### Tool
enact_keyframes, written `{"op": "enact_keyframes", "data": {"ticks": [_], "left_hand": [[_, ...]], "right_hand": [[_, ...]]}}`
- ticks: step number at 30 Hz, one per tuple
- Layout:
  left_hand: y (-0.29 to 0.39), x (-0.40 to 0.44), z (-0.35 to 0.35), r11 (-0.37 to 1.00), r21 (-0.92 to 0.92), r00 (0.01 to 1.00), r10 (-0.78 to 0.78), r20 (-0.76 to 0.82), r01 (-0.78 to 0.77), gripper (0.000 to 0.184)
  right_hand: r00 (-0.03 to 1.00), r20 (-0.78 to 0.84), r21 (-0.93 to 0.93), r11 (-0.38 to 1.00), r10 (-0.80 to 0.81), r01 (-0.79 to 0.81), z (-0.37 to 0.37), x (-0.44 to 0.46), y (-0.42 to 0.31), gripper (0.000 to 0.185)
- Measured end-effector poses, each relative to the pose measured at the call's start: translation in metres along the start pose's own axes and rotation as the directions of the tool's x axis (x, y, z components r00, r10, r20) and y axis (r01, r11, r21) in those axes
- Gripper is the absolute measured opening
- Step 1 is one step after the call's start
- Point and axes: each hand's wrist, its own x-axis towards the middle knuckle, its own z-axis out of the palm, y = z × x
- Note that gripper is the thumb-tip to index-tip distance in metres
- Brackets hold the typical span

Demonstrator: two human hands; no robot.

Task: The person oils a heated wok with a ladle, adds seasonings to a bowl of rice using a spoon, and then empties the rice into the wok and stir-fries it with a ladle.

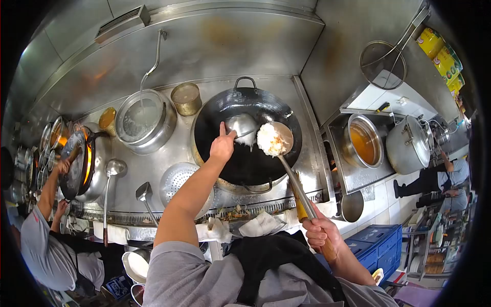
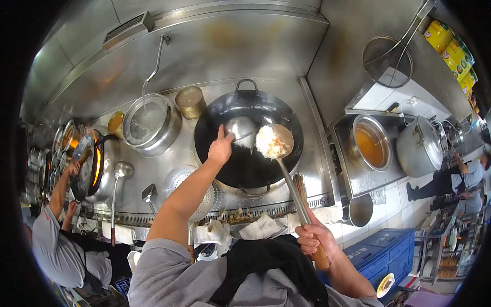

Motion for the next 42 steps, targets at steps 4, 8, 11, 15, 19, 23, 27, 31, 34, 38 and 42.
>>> {"op": "enact_keyframes", "data": {"ticks": [4, 8, 11, 15, 19, 23, 27, 31, 34, 38, 42], "left_hand": [[-0.008, 0.022, 0.004, 0.997, 0.022, 0.996, -0.077, -0.038, 0.078, 0.027], [-0.025, 0.028, -0.019, 0.989, -0.105, 0.987, -0.114, -0.117, 0.102, 0.023], [-0.035, 0.017, -0.046, 0.974, -0.202, 0.959, -0.148, -0.239, 0.100, 0.017], [-0.049, -0.013, -0.078, 0.961, -0.267, 0.944, -0.151, -0.294, 0.071, 0.012], [-0.056, -0.053, -0.098, 0.589, -0.792, 0.941, -0.332, -0.055, 0.161, 0.016], [-0.059, -0.094, -0.112, 0.394, -0.907, 0.920, -0.391, -0.017, 0.151, 0.015], [-0.058, -0.127, -0.124, 0.310, -0.936, 0.890, -0.457, 0.009, 0.169, 0.012], [-0.057, -0.151, -0.127, 0.275, -0.948, 0.866, -0.501, 0.000, 0.159, 0.013], [-0.058, -0.170, -0.127, 0.269, -0.946, 0.847, -0.532, 0.008, 0.178, 0.014], [-0.058, -0.190, -0.126, 0.265, -0.945, 0.839, -0.544, 0.016, 0.190, 0.014], [-0.059, -0.201, -0.127, 0.243, -0.954, 0.826, -0.564, 0.010, 0.178, 0.012]], "right_hand": [[0.998, -0.057, -0.053, 0.998, -0.018, 0.015, -0.012, -0.009, 0.007, 0.067], [0.993, -0.110, -0.290, 0.957, -0.032, -0.001, -0.009, -0.014, 0.001, 0.076], [0.980, -0.195, -0.454, 0.889, -0.032, -0.061, -0.002, -0.010, -0.004, 0.082], [0.952, -0.299, -0.757, 0.625, -0.071, -0.191, -0.021, 0.009, -0.011, 0.086], [0.911, -0.393, -0.903, 0.243, -0.129, -0.355, -0.041, 0.037, -0.021, 0.086], [0.887, -0.360, -0.856, -0.276, -0.288, -0.437, -0.065, 0.066, -0.029, 0.085], [0.870, -0.363, -0.693, -0.527, -0.334, -0.492, -0.053, 0.094, -0.043, 0.082], [0.874, -0.231, -0.546, -0.687, -0.427, -0.480, -0.070, 0.122, -0.048, 0.073], [0.891, -0.073, -0.557, -0.723, -0.449, -0.410, -0.087, 0.127, -0.045, 0.072], [0.935, -0.018, -0.845, -0.495, -0.354, -0.204, -0.081, 0.117, -0.047, 0.076], [0.904, -0.013, -0.804, -0.534, -0.427, -0.264, -0.029, 0.092, -0.046, 0.078]]}}
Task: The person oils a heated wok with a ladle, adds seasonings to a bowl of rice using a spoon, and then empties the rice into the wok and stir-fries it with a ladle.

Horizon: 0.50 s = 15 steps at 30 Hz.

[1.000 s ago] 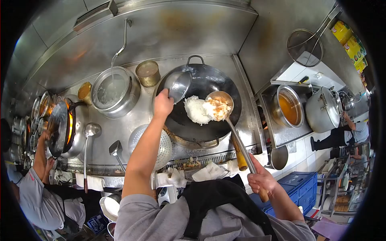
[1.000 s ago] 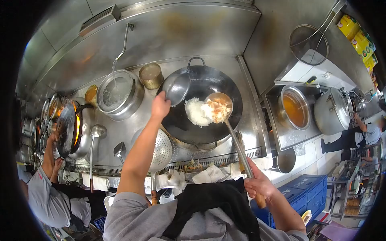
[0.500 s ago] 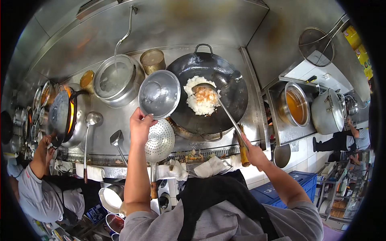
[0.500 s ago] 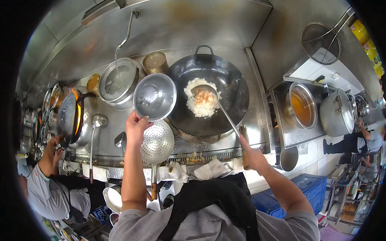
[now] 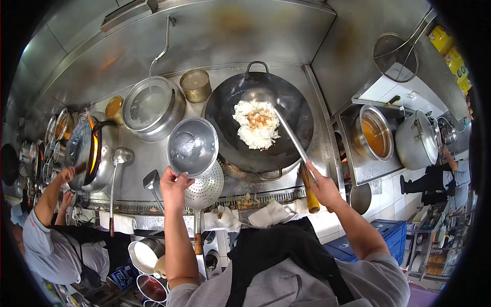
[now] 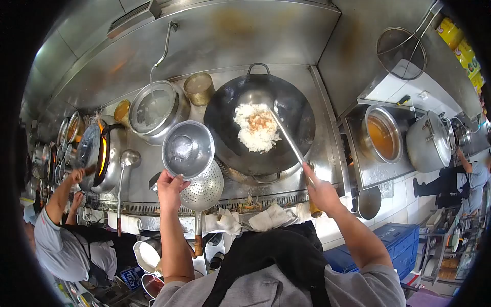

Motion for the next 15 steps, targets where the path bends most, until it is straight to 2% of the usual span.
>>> {"op": "enact_keyframes", "data": {"ticks": [3, 5, 6, 9, 10, 14, 15], "left_hand": [[0.004, -0.005, 0.004, 0.999, -0.001, 0.999, -0.034, -0.016, 0.034, 0.011], [-0.004, 0.000, 0.008, 0.999, -0.020, 0.999, -0.039, 0.015, 0.039, 0.011], [-0.010, 0.002, 0.011, 0.998, -0.039, 0.998, -0.042, 0.040, 0.043, 0.011], [-0.017, 0.010, 0.027, 0.996, -0.074, 0.995, -0.032, 0.097, 0.040, 0.011], [-0.018, 0.013, 0.030, 0.999, -0.041, 0.995, -0.012, 0.096, 0.016, 0.011], [-0.012, 0.011, 0.022, 0.998, -0.056, 0.997, -0.011, 0.078, 0.015, 0.010], [-0.012, 0.011, 0.018, 0.998, -0.056, 0.997, -0.014, 0.073, 0.018, 0.010]], "right_hand": [[0.998, -0.064, 0.018, 1.000, 0.023, -0.022, -0.013, -0.011, -0.022, 0.077], [0.993, -0.119, -0.060, 0.998, 0.015, -0.023, 0.002, 0.001, -0.016, 0.076], [0.994, -0.068, -0.117, 0.989, 0.081, -0.088, 0.010, 0.014, -0.012, 0.074], [0.997, 0.016, -0.163, 0.984, 0.071, -0.067, 0.023, 0.042, -0.002, 0.072], [1.000, -0.011, -0.109, 0.994, 0.016, -0.017, 0.013, 0.038, -0.005, 0.072], [0.996, -0.092, -0.101, 0.994, 0.019, -0.028, -0.013, -0.024, -0.024, 0.072], [0.993, -0.118, -0.034, 0.999, 0.014, -0.018, -0.017, -0.046, -0.029, 0.073]]}}
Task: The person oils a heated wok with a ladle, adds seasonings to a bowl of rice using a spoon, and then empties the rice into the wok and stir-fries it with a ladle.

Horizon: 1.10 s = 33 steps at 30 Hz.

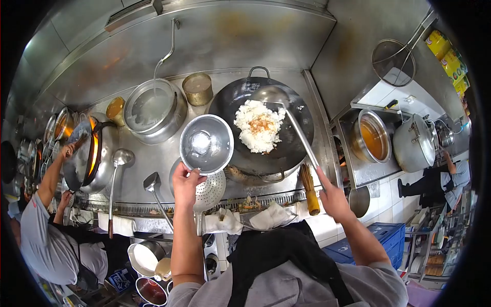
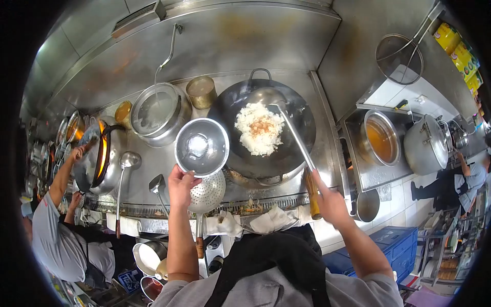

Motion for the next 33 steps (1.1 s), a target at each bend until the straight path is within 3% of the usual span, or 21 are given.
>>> {"op": "enact_keyframes", "data": {"ticks": [2, 5, 6, 8, 9, 15, 18, 20, 21, 22, 24, 25, 26, 28, 29, 30, 33], "left_hand": [[0.001, -0.003, -0.008, 0.999, 0.029, 0.999, 0.020, -0.037, -0.019, 0.012], [0.009, -0.001, -0.007, 1.000, 0.008, 0.999, 0.003, -0.032, -0.003, 0.009], [0.013, 0.001, -0.002, 1.000, -0.022, 1.000, -0.003, -0.027, 0.003, 0.007], [0.012, 0.010, 0.002, 0.999, -0.035, 0.999, 0.018, -0.031, -0.019, 0.007], [0.013, 0.010, 0.003, 0.998, -0.047, 0.999, 0.045, -0.020, -0.046, 0.008], [0.022, 0.011, -0.001, 0.998, -0.025, 0.998, 0.056, -0.041, -0.057, 0.013], [0.018, 0.023, -0.001, 0.997, -0.025, 0.997, 0.068, -0.026, -0.069, 0.015], [0.018, 0.044, -0.005, 0.983, 0.045, 0.983, 0.179, 0.031, -0.180, 0.016], [0.031, 0.053, -0.006, 0.938, 0.212, 0.961, 0.270, 0.055, -0.276, 0.017], [0.055, 0.053, -0.002, 0.889, 0.368, 0.959, 0.282, 0.025, -0.271, 0.019], [0.077, 0.068, 0.015, 0.847, 0.438, 0.940, 0.341, -0.015, -0.301, 0.017], [0.070, 0.081, 0.020, 0.548, 0.664, 0.763, 0.644, 0.053, -0.509, 0.015], [0.061, 0.088, 0.023, 0.147, 0.808, 0.513, 0.832, 0.210, -0.570, 0.016], [0.044, 0.079, 0.058, 0.156, 0.781, 0.565, 0.776, 0.282, -0.604, 0.018], [0.029, 0.074, 0.066, 0.189, 0.821, 0.765, 0.518, 0.383, -0.539, 0.017], [0.012, 0.071, 0.075, 0.186, 0.840, 0.800, 0.461, 0.383, -0.510, 0.018], [-0.010, 0.088, 0.054, 0.290, 0.799, 0.755, 0.591, 0.283, -0.527, 0.013]], "right_hand": [[1.000, -0.018, 0.072, 0.997, 0.002, -0.001, 0.012, -0.024, 0.007, 0.074], [0.976, 0.178, -0.079, 0.990, 0.127, -0.115, 0.049, -0.019, 0.025, 0.074], [0.977, 0.170, -0.083, 0.990, 0.129, -0.116, 0.046, -0.014, 0.023, 0.074], [0.977, 0.207, 0.070, 0.995, 0.056, -0.072, 0.034, 0.004, 0.019, 0.071], [0.991, 0.132, 0.079, 0.996, 0.030, -0.041, 0.029, 0.004, 0.018, 0.069], [0.994, 0.069, 0.022, 0.996, -0.089, 0.088, 0.017, -0.048, 0.013, 0.077], [0.948, 0.288, -0.163, 0.982, 0.139, -0.095, 0.056, -0.022, 0.025, 0.080], [0.956, 0.288, 0.101, 0.990, 0.061, -0.094, 0.039, -0.007, 0.029, 0.074], [0.974, 0.223, 0.119, 0.993, -0.039, 0.012, 0.037, -0.005, 0.047, 0.075], [0.976, 0.216, 0.088, 0.996, -0.020, 0.001, 0.013, -0.015, 0.025, 0.075], [0.986, 0.167, -0.073, 0.997, -0.002, 0.015, -0.016, -0.027, 0.009, 0.075], [0.986, 0.167, -0.084, 0.996, -0.008, 0.023, -0.020, -0.023, 0.014, 0.075], [0.991, 0.085, -0.080, 0.991, -0.102, 0.109, -0.021, -0.021, 0.022, 0.074], [0.984, 0.005, -0.075, 0.981, -0.180, 0.180, -0.019, -0.019, 0.025, 0.074], [0.994, 0.027, -0.082, 0.991, -0.107, 0.109, -0.023, -0.009, 0.019, 0.074], [0.998, 0.045, -0.093, 0.995, -0.040, 0.044, -0.026, -0.001, 0.015, 0.075], [0.999, -0.014, 0.014, 0.999, -0.049, 0.049, -0.008, 0.013, 0.016, 0.078]]}}
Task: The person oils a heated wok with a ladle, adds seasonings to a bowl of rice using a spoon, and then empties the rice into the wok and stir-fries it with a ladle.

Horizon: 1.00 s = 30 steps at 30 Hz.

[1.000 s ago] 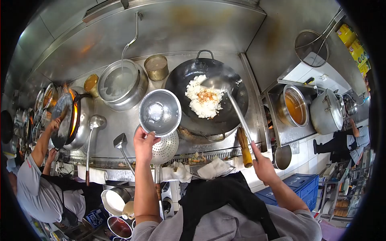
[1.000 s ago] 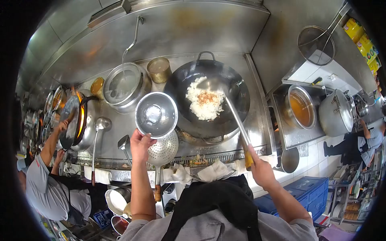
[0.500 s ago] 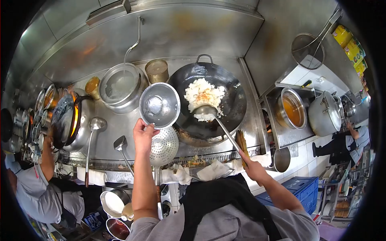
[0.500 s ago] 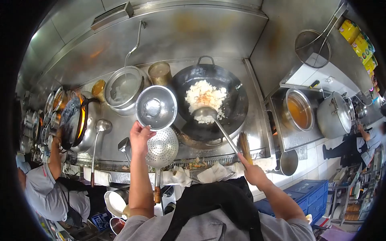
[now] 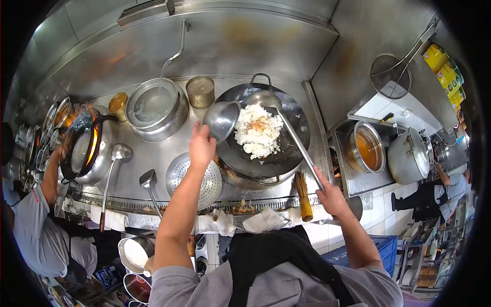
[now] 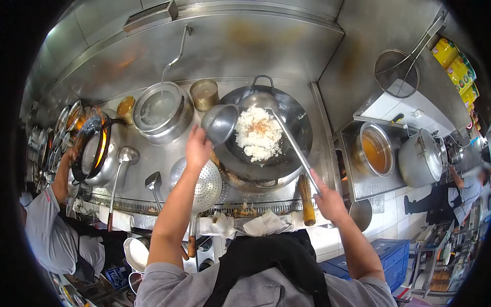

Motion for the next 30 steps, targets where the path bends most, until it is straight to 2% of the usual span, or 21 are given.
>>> {"op": "enact_keyframes", "data": {"ticks": [2, 3, 4, 5, 7, 9, 10, 12, 14, 15, 17, 18, 19, 21, 23, 24, 25, 27, 28, 29, 30], "left_hand": [[-0.012, -0.005, -0.005, 0.967, -0.152, 0.978, -0.206, -0.004, 0.203, 0.013], [-0.009, -0.011, -0.006, 0.968, -0.148, 0.979, -0.204, 0.002, 0.202, 0.013], [-0.006, -0.018, -0.009, 0.916, -0.248, 0.948, -0.317, 0.031, 0.315, 0.014], [-0.002, -0.025, -0.014, 0.842, -0.342, 0.904, -0.423, 0.063, 0.418, 0.016], [0.014, -0.036, -0.026, 0.840, -0.343, 0.899, -0.437, 0.031, 0.420, 0.016], [0.034, -0.058, -0.043, 0.640, -0.577, 0.831, -0.541, 0.130, 0.507, 0.015], [0.036, -0.070, -0.045, 0.647, -0.567, 0.829, -0.546, 0.123, 0.510, 0.015], [0.045, -0.087, -0.049, 0.437, -0.779, 0.806, -0.575, 0.142, 0.449, 0.016], [0.067, -0.100, -0.060, 0.400, -0.800, 0.783, -0.607, 0.134, 0.447, 0.016], [0.082, -0.105, -0.068, 0.357, -0.827, 0.770, -0.624, 0.134, 0.434, 0.015], [0.107, -0.120, -0.078, 0.374, -0.834, 0.756, -0.650, 0.077, 0.406, 0.015], [0.121, -0.129, -0.085, 0.380, -0.839, 0.751, -0.658, 0.050, 0.389, 0.014], [0.135, -0.139, -0.092, 0.387, -0.846, 0.738, -0.674, 0.010, 0.365, 0.013], [0.155, -0.170, -0.104, 0.393, -0.844, 0.687, -0.726, -0.040, 0.365, 0.010], [0.174, -0.206, -0.112, 0.427, -0.834, 0.620, -0.772, -0.136, 0.349, 0.009], [0.186, -0.224, -0.116, 0.429, -0.821, 0.568, -0.807, -0.160, 0.378, 0.010], [0.205, -0.269, -0.125, 0.460, -0.769, 0.473, -0.849, -0.234, 0.444, 0.010], [0.218, -0.326, -0.131, 0.490, -0.776, 0.457, -0.839, -0.295, 0.398, 0.013], [0.230, -0.349, -0.138, 0.489, -0.775, 0.405, -0.853, -0.329, 0.401, 0.015], [0.241, -0.370, -0.148, 0.491, -0.776, 0.344, -0.863, -0.371, 0.395, 0.017], [0.262, -0.387, -0.164, 0.517, -0.764, 0.298, -0.853, -0.428, 0.385, 0.017]], "right_hand": [[1.000, -0.027, 0.016, 1.000, -0.001, 0.001, 0.026, 0.016, 0.009, 0.078], [0.995, 0.062, -0.084, 0.994, 0.080, -0.075, 0.041, 0.032, 0.018, 0.079], [0.977, 0.138, -0.191, 0.972, 0.162, -0.134, 0.045, 0.042, 0.021, 0.080], [0.979, 0.137, -0.187, 0.974, 0.152, -0.125, 0.040, 0.049, 0.026, 0.080], [0.984, 0.173, -0.145, 0.989, 0.053, -0.027, 0.025, 0.063, 0.034, 0.079], [0.991, 0.062, 0.046, 0.992, -0.118, 0.115, 0.007, 0.053, 0.037, 0.077], [0.994, 0.082, 0.005, 0.998, -0.067, 0.067, -0.004, 0.047, 0.030, 0.078], [0.993, 0.108, -0.039, 0.998, -0.037, 0.042, -0.010, 0.052, 0.026, 0.078], [0.992, 0.115, -0.092, 0.995, 0.042, -0.031, 0.003, 0.063, 0.038, 0.079], [0.992, 0.126, -0.087, 0.996, 0.011, 0.000, 0.012, 0.074, 0.051, 0.079], [0.978, 0.195, -0.136, 0.986, -0.068, 0.096, 0.025, 0.102, 0.081, 0.080], [0.971, 0.189, -0.056, 0.986, -0.145, 0.158, 0.020, 0.106, 0.089, 0.080], [0.952, 0.217, -0.059, 0.971, -0.214, 0.232, 0.011, 0.110, 0.095, 0.080], [0.921, 0.027, 0.100, 0.918, -0.388, 0.383, 0.002, 0.102, 0.111, 0.084], [0.943, 0.121, -0.007, 0.950, -0.310, 0.314, -0.009, 0.092, 0.116, 0.085], [0.948, 0.117, -0.061, 0.950, -0.297, 0.305, -0.009, 0.094, 0.130, 0.085], [0.924, 0.168, -0.112, 0.925, -0.344, 0.364, 0.003, 0.101, 0.134, 0.084], [0.885, 0.293, -0.146, 0.898, -0.361, 0.415, 0.002, 0.114, 0.142, 0.079], [0.856, 0.201, 0.089, 0.879, -0.477, 0.469, 0.002, 0.116, 0.153, 0.077], [0.815, 0.104, 0.321, 0.795, -0.570, 0.515, 0.001, 0.117, 0.157, 0.075], [0.819, 0.150, 0.440, 0.779, -0.554, 0.446, -0.019, 0.102, 0.141, 0.074]]}}
